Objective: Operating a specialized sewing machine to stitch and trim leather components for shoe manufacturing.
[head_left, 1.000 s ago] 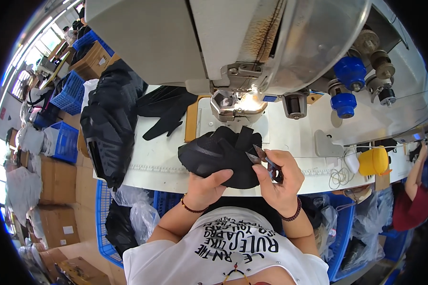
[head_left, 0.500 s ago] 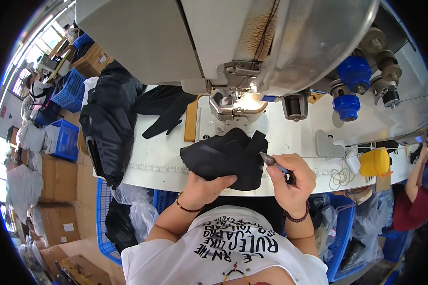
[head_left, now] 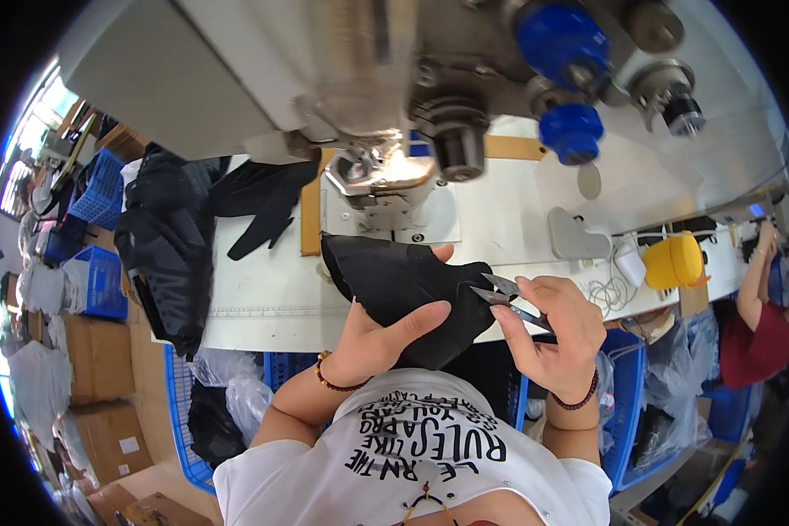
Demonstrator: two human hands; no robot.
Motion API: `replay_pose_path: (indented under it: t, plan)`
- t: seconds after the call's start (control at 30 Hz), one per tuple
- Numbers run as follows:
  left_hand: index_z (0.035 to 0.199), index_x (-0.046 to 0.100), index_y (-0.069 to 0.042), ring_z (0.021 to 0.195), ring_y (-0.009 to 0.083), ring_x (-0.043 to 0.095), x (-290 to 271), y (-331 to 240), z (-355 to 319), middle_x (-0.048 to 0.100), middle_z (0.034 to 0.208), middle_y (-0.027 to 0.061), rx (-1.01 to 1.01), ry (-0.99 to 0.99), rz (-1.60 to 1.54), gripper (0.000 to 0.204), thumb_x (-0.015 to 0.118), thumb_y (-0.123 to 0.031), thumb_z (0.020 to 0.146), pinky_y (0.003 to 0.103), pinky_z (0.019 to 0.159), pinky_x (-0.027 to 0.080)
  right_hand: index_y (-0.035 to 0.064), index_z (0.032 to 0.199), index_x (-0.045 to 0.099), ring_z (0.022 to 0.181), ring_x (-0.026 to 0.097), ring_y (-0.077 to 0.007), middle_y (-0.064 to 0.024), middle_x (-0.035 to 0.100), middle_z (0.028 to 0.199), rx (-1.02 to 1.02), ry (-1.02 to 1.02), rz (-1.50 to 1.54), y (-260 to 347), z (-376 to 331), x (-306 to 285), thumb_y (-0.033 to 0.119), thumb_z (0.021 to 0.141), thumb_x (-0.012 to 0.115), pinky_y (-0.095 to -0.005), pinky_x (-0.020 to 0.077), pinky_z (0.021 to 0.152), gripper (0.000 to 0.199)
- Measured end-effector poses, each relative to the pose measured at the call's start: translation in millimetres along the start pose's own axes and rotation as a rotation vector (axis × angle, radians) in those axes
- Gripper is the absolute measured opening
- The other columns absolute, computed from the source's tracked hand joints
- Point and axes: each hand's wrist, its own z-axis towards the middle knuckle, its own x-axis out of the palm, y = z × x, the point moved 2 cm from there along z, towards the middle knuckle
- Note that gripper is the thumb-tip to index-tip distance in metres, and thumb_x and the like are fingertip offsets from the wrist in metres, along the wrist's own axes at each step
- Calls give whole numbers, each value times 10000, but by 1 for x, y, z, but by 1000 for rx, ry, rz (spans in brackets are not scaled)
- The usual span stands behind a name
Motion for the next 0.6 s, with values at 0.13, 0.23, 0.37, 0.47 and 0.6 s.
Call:
replay_pose_path:
  t: [0.13, 0.23, 0.37, 0.47, 0.6]
  plan:
    - [1214, 433, 24, 988, 122, 525, 19, 11, 5, 540, 1140, 81, -36, 87, 46, 452, 605, -6, 797, 262, 864, 423, -20, 835, 591, 536, 569, -225, -106, 578, 682, 27, 11, -91, -5, -18, -20, 96, 642, 730, -276, 445, 445, 265]
    - [1197, 451, 25, 976, 116, 526, 37, 16, 7, 553, 1115, 78, -11, 81, 82, 430, 606, -10, 797, 261, 859, 423, -20, 831, 593, 536, 567, -225, -105, 578, 684, 34, 1, -125, -8, -32, -33, 90, 638, 728, -277, 444, 448, 260]
    - [1184, 465, 23, 971, 114, 526, 54, 29, 8, 562, 1099, 78, -32, 111, 104, 415, 608, -8, 796, 262, 855, 422, -22, 820, 596, 527, 562, -222, -105, 576, 680, 43, -28, -182, -12, -49, -48, 80, 629, 728, -272, 441, 447, 254]
    - [1175, 475, 23, 965, 113, 527, 66, 39, 8, 566, 1090, 78, -13, 137, 147, 406, 609, -1, 792, 263, 853, 422, -25, 818, 597, 520, 559, -216, -106, 578, 682, 42, -70, -205, -16, -61, -61, 75, 625, 729, -267, 438, 445, 254]
    - [1168, 483, 23, 956, 115, 534, 83, 47, 8, 574, 1078, 73, -40, 156, 133, 396, 606, 7, 791, 261, 853, 422, -28, 817, 598, 511, 553, -208, -107, 581, 687, 63, -102, -202, -22, -76, -72, 69, 616, 730, -259, 433, 441, 260]
